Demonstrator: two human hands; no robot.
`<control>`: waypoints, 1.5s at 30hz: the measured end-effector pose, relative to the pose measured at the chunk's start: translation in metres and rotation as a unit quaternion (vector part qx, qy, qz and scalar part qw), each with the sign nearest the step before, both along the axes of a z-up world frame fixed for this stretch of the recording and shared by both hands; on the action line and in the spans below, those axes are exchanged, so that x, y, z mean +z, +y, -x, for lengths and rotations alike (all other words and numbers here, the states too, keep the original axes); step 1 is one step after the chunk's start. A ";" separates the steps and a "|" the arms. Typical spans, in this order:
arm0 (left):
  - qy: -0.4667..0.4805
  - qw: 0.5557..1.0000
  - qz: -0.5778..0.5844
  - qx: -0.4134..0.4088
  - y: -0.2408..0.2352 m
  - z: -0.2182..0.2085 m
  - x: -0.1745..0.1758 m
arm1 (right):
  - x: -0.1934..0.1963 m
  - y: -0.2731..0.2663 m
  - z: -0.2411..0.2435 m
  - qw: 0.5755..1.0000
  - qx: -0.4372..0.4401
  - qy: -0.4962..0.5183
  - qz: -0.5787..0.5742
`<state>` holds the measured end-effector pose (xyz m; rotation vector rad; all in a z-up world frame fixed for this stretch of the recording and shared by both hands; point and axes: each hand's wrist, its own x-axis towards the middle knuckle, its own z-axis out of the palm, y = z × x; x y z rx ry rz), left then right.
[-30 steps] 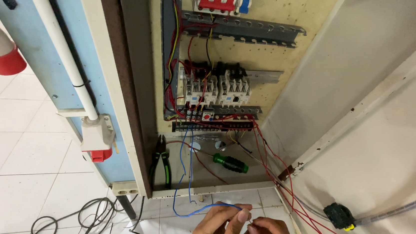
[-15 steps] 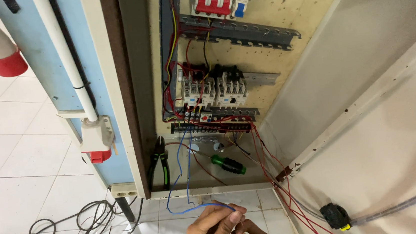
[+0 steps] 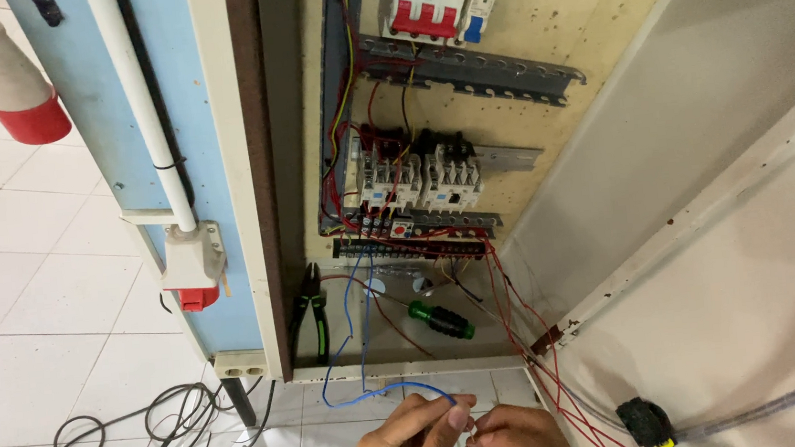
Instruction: The person works inside an open electrical panel, using a green screwdriver to connect and tighten wires to various components. They handle multiple colored wires, including blue and red, and secure them into terminals on the panel's internal components.
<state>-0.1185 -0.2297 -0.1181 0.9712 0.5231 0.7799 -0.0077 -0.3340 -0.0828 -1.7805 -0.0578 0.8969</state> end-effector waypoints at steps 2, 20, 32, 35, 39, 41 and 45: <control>0.003 1.000 0.020 -0.004 0.000 0.001 0.004 | -0.020 -0.010 -0.004 0.992 0.078 -0.100 -0.020; -0.024 0.999 -0.019 0.035 -0.004 -0.011 -0.015 | -0.045 -0.013 0.016 0.751 0.173 -0.634 -0.054; 0.117 0.981 0.154 0.000 0.013 0.004 0.017 | -0.031 -0.008 0.034 0.860 0.107 -0.494 -0.066; 0.120 0.969 0.218 -0.006 0.022 0.008 0.035 | -0.052 -0.004 0.039 0.828 0.061 -0.538 -0.145; 0.108 0.963 0.245 -0.032 0.020 0.011 0.031 | -0.060 0.006 0.063 0.786 -0.039 -0.588 -0.187; 0.132 0.955 0.260 -0.051 0.024 0.015 0.041 | -0.061 0.000 0.059 0.778 -0.016 -0.602 -0.177; 0.131 0.926 0.352 -0.020 0.022 0.012 0.046 | -0.064 -0.002 0.051 0.743 0.036 -0.661 -0.099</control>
